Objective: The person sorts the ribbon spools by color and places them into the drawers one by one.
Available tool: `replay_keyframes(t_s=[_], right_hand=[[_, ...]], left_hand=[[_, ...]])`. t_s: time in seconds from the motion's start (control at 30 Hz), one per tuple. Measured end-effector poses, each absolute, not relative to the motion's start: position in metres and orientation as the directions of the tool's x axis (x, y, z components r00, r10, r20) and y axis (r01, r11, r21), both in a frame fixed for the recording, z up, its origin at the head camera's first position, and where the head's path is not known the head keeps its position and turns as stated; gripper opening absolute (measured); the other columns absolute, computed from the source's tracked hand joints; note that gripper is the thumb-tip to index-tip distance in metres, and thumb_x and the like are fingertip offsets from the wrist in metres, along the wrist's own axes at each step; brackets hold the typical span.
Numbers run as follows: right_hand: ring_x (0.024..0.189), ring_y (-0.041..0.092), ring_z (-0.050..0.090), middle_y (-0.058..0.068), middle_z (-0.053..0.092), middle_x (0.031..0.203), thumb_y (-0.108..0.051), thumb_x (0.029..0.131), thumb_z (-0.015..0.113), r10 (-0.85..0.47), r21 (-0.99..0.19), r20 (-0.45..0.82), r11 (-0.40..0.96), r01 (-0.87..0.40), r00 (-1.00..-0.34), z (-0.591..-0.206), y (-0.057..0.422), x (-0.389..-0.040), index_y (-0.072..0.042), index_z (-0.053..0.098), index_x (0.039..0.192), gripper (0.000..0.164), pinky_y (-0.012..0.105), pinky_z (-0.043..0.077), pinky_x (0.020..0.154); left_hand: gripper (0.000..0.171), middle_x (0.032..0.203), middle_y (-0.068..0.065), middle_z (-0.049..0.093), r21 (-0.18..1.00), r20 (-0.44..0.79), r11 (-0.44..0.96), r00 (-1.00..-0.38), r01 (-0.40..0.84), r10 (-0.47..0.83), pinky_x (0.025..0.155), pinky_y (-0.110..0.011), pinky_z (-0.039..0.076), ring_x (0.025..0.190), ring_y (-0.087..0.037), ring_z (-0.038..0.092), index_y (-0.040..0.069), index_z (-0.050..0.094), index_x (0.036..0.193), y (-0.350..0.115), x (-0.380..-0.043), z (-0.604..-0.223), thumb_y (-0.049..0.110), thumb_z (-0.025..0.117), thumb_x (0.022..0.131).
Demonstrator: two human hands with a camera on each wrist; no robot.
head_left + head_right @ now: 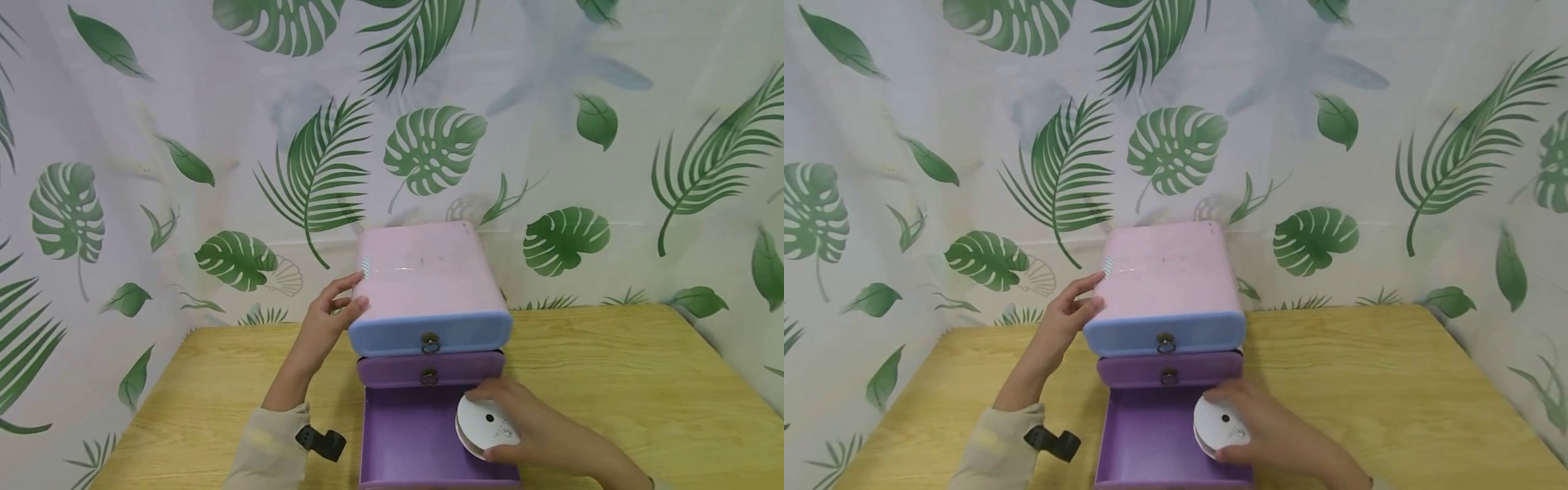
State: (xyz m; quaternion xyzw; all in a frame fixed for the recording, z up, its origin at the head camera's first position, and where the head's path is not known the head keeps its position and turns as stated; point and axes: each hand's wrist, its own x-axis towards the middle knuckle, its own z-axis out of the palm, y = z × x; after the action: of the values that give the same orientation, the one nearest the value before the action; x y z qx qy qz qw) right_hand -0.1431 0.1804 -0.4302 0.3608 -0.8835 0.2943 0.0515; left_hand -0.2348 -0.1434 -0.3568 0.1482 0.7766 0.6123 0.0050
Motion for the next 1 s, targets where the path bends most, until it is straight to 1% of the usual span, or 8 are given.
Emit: replay_keyframes(t_s=[0.1, 0.23, 0.43, 0.6, 0.67, 0.77, 0.9, 1.0], right_hand=[[0.108, 0.006, 0.045, 0.007, 0.054, 0.123, -0.035, 0.075, 0.08, -0.615, -0.486, 0.311, 0.552, -0.678, -0.724, -0.436, 0.175, -0.142, -0.011, 0.055, 0.127, 0.063, 0.021, 0.043, 0.083], [0.106, 0.007, 0.045, 0.007, 0.055, 0.122, -0.035, 0.074, 0.081, -0.616, -0.494, 0.291, 0.558, -0.666, -0.732, -0.439, 0.169, -0.139, -0.01, 0.056, 0.128, 0.064, 0.021, 0.044, 0.082], [0.114, 0.015, 0.048, 0.003, 0.054, 0.13, -0.04, 0.076, 0.079, -0.609, -0.532, 0.153, 0.613, -0.584, -0.778, -0.435, 0.162, -0.137, -0.016, 0.053, 0.132, 0.067, 0.025, 0.044, 0.09], [0.117, 0.017, 0.049, 0.0, 0.052, 0.133, -0.038, 0.076, 0.079, -0.603, -0.543, 0.073, 0.644, -0.539, -0.794, -0.433, 0.156, -0.136, -0.019, 0.053, 0.133, 0.066, 0.028, 0.045, 0.093], [0.116, 0.02, 0.05, 0.002, 0.052, 0.133, -0.036, 0.076, 0.079, -0.607, -0.536, 0.079, 0.643, -0.547, -0.791, -0.433, 0.156, -0.135, -0.018, 0.053, 0.133, 0.065, 0.029, 0.046, 0.092], [0.12, 0.027, 0.049, 0.008, 0.05, 0.137, -0.036, 0.077, 0.078, -0.604, -0.562, 0.051, 0.641, -0.522, -0.795, -0.433, 0.156, -0.134, -0.019, 0.053, 0.133, 0.063, 0.033, 0.047, 0.092], [0.128, 0.035, 0.044, 0.012, 0.044, 0.144, -0.041, 0.08, 0.075, -0.584, -0.631, -0.023, 0.638, -0.441, -0.812, -0.431, 0.158, -0.134, -0.022, 0.053, 0.134, 0.062, 0.039, 0.047, 0.095], [0.128, 0.035, 0.044, 0.011, 0.044, 0.144, -0.042, 0.082, 0.073, -0.59, -0.65, -0.021, 0.621, -0.438, -0.807, -0.429, 0.159, -0.135, -0.021, 0.053, 0.133, 0.059, 0.039, 0.047, 0.098]], left_hand=[[0.05, 0.149, -0.002, 0.037, 0.952, 0.173, 0.208, -0.955, 0.225, 0.241, 0.097, -0.042, 0.048, 0.126, -0.027, 0.046, 0.029, 0.046, 0.142, -0.143, -0.235, -0.357, 0.027, 0.059, 0.094], [0.05, 0.15, -0.001, 0.037, 0.951, 0.174, 0.209, -0.955, 0.226, 0.239, 0.097, -0.043, 0.048, 0.127, -0.026, 0.046, 0.029, 0.047, 0.142, -0.143, -0.235, -0.358, 0.027, 0.059, 0.094], [0.05, 0.147, -0.003, 0.039, 0.954, 0.17, 0.206, -0.959, 0.217, 0.225, 0.095, -0.04, 0.05, 0.125, -0.027, 0.047, 0.028, 0.048, 0.141, -0.143, -0.236, -0.359, 0.027, 0.06, 0.093], [0.049, 0.147, -0.004, 0.04, 0.956, 0.169, 0.2, -0.961, 0.214, 0.218, 0.094, -0.039, 0.051, 0.124, -0.027, 0.047, 0.027, 0.048, 0.141, -0.143, -0.236, -0.359, 0.026, 0.06, 0.093], [0.049, 0.147, -0.004, 0.04, 0.956, 0.167, 0.202, -0.962, 0.211, 0.216, 0.094, -0.038, 0.051, 0.124, -0.026, 0.047, 0.027, 0.049, 0.141, -0.143, -0.236, -0.359, 0.027, 0.06, 0.093], [0.049, 0.146, -0.004, 0.04, 0.957, 0.163, 0.204, -0.963, 0.208, 0.215, 0.094, -0.038, 0.051, 0.124, -0.026, 0.047, 0.027, 0.048, 0.141, -0.143, -0.236, -0.359, 0.027, 0.06, 0.093], [0.049, 0.145, -0.004, 0.041, 0.957, 0.163, 0.203, -0.963, 0.207, 0.213, 0.093, -0.038, 0.051, 0.123, -0.026, 0.047, 0.028, 0.049, 0.141, -0.143, -0.237, -0.359, 0.027, 0.06, 0.093], [0.049, 0.145, -0.005, 0.041, 0.956, 0.167, 0.204, -0.963, 0.211, 0.212, 0.092, -0.037, 0.051, 0.123, -0.025, 0.048, 0.027, 0.049, 0.141, -0.143, -0.237, -0.359, 0.026, 0.06, 0.093]])
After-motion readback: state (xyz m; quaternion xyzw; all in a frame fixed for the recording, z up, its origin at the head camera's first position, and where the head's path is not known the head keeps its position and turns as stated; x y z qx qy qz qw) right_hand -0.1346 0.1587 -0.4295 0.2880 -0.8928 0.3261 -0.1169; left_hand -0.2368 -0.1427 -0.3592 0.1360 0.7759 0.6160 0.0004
